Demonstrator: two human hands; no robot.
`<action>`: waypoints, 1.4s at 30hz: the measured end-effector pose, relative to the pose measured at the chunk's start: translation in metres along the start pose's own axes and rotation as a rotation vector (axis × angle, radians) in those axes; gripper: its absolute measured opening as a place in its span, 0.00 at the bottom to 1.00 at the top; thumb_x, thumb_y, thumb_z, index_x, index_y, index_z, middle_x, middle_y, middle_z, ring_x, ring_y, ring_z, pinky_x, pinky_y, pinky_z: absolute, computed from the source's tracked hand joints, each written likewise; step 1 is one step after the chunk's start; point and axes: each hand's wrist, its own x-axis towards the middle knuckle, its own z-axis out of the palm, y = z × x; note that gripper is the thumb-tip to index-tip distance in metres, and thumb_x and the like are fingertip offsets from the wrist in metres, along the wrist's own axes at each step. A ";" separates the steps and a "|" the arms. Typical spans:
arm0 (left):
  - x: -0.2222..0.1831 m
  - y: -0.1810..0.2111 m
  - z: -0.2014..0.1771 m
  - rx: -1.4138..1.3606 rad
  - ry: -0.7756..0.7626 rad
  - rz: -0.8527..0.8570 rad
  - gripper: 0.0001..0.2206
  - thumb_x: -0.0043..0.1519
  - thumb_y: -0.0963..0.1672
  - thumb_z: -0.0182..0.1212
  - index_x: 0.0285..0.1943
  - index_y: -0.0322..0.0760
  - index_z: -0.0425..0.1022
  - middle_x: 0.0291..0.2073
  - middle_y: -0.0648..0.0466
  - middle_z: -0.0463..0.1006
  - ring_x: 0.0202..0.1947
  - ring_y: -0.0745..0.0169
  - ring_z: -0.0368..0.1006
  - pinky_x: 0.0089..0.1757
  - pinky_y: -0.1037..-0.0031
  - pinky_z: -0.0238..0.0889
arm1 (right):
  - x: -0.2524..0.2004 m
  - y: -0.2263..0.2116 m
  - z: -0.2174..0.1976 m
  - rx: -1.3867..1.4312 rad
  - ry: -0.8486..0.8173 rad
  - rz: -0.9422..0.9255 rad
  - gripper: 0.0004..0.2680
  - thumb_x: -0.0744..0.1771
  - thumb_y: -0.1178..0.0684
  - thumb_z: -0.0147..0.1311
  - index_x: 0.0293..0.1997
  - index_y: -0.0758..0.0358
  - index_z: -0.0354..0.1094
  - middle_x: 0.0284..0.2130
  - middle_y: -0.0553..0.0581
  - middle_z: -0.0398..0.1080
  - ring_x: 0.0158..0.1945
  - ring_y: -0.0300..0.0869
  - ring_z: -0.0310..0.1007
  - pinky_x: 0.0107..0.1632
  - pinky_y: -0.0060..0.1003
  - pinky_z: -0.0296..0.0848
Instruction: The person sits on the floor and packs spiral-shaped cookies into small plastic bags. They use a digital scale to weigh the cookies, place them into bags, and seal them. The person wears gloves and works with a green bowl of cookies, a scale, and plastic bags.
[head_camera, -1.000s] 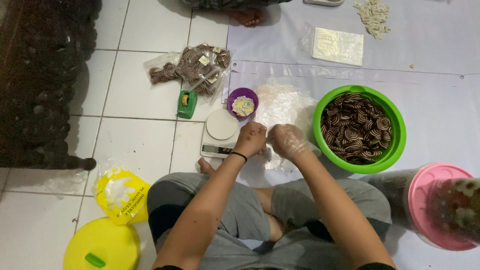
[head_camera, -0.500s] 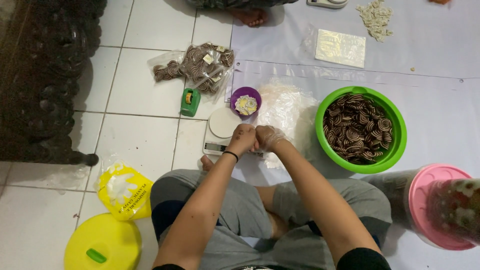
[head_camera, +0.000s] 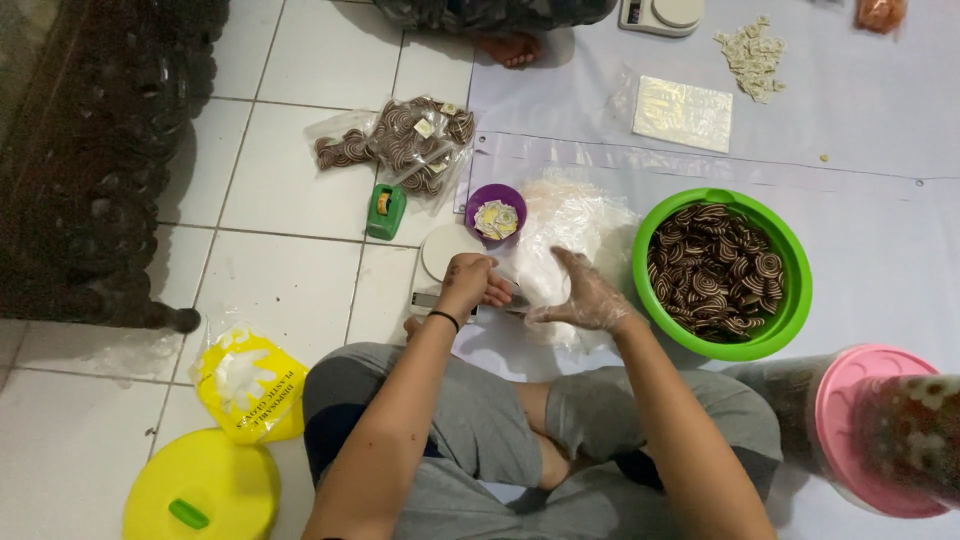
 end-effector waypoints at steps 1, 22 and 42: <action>-0.004 0.005 0.000 0.003 -0.001 0.001 0.21 0.66 0.42 0.43 0.63 0.15 0.66 0.31 0.30 0.80 0.28 0.50 0.82 0.30 0.72 0.78 | 0.004 0.008 0.007 0.002 0.003 0.000 0.44 0.55 0.37 0.74 0.75 0.63 0.47 0.67 0.77 0.53 0.70 0.71 0.53 0.71 0.67 0.56; -0.028 -0.008 -0.005 -0.515 -0.394 0.130 0.13 0.58 0.38 0.71 0.49 0.42 0.75 0.40 0.52 0.80 0.42 0.53 0.80 0.48 0.58 0.75 | 0.004 0.028 -0.019 1.444 0.124 -0.261 0.04 0.67 0.57 0.55 0.35 0.66 0.68 0.39 0.72 0.75 0.49 0.64 0.79 0.52 0.69 0.77; -0.003 -0.032 0.003 -0.881 -0.287 0.066 0.05 0.62 0.41 0.68 0.45 0.40 0.80 0.46 0.50 0.80 0.49 0.53 0.76 0.53 0.61 0.70 | -0.031 -0.032 -0.029 0.878 0.370 -0.292 0.09 0.63 0.64 0.64 0.44 0.77 0.71 0.31 0.65 0.70 0.35 0.51 0.79 0.42 0.47 0.86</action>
